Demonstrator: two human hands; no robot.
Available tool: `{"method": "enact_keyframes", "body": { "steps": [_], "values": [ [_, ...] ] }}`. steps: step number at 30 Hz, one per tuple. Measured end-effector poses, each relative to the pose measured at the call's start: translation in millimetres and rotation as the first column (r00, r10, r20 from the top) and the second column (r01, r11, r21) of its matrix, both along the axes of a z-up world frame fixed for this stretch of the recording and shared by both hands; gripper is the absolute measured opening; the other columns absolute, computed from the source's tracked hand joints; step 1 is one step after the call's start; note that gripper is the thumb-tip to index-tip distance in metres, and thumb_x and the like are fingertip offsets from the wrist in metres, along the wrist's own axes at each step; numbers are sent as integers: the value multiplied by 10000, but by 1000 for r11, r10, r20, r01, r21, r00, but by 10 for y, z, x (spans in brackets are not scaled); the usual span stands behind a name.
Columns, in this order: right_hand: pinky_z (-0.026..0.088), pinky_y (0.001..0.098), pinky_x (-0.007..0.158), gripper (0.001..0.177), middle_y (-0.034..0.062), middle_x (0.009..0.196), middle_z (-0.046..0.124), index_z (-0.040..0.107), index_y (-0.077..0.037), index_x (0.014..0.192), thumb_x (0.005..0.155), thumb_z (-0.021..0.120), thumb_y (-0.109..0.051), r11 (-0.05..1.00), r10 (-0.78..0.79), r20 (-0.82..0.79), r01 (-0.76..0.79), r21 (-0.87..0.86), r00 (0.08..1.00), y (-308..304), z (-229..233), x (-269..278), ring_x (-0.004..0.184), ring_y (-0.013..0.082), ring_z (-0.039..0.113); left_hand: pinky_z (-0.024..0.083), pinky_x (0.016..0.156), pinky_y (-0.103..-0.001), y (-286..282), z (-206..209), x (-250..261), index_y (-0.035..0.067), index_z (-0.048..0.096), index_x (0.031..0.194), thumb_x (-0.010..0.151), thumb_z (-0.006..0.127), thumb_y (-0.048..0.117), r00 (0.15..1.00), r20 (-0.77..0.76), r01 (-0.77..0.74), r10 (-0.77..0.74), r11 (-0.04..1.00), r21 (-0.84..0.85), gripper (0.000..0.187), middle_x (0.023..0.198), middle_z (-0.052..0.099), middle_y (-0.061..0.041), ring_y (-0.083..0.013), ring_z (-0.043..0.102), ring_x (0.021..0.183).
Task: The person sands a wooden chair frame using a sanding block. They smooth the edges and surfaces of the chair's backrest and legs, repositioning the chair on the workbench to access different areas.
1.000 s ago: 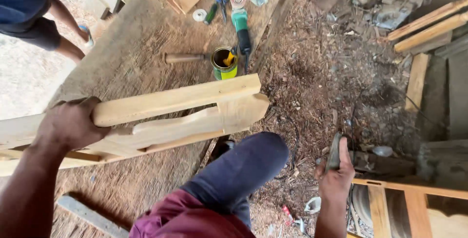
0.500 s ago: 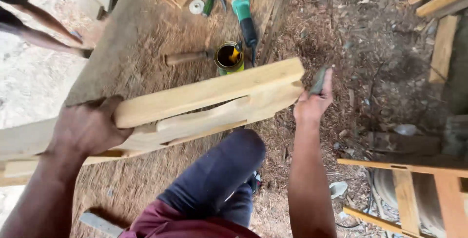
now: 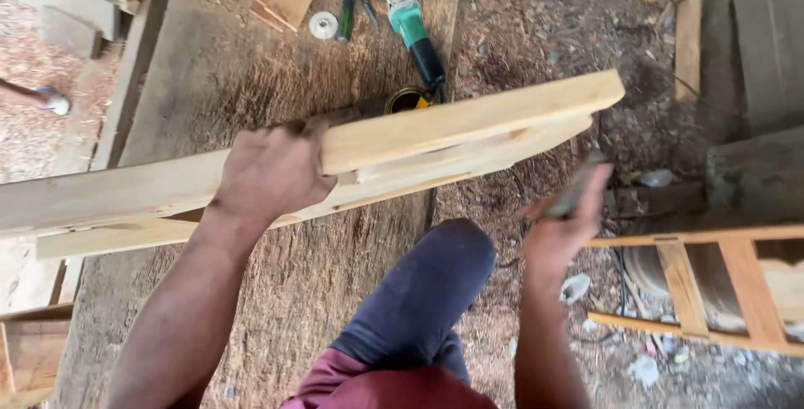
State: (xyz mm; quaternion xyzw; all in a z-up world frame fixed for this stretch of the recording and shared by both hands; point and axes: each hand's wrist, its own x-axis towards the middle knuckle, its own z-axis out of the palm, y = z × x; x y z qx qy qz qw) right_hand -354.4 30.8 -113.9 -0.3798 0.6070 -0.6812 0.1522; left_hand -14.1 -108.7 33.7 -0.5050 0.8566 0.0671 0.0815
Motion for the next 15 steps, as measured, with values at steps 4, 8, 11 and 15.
{"method": "enact_keyframes", "body": {
  "steps": [4, 8, 11, 15],
  "values": [
    [516, 256, 499, 1010, 311, 1547, 415, 176, -97, 1623, 720, 462, 251, 931, 340, -118, -317, 182, 933, 341, -36, 1135, 511, 139, 635, 609, 665, -475, -60, 237, 46, 123, 707, 1145, 789, 730, 504, 980, -183, 71, -80, 996, -56, 522, 843, 761, -135, -338, 781, 738],
    [541, 339, 543, 1096, 369, 1490, 471, 78, -88, 1651, 725, 534, 282, 858, 433, -443, -209, 468, 785, 120, 168, 1666, 518, 237, 657, 604, 675, -482, -94, 271, 148, 59, 742, 976, 987, 642, 588, 875, -461, 156, -146, 988, -17, 539, 714, 739, -183, -360, 751, 619],
    [545, 387, 560, 1189, 348, 1526, 437, 51, -96, 1658, 673, 607, 271, 838, 430, -542, -96, 537, 722, -199, -35, 1697, 611, 325, 688, 588, 648, -458, -147, 234, 163, 73, 747, 901, 1017, 660, 553, 825, -549, 155, -134, 988, -8, 501, 632, 706, -153, -345, 733, 571],
    [490, 588, 630, 538, 208, 1019, 649, 529, -29, 1153, 655, 518, 174, 776, 405, -463, -28, 631, 789, -809, 28, 1463, 851, 486, 665, 590, 460, -480, -352, -128, 135, 123, 700, 870, 1021, 466, 823, 925, -323, 160, -202, 975, -152, 754, 600, 656, -96, -307, 692, 559]
  ]
}}
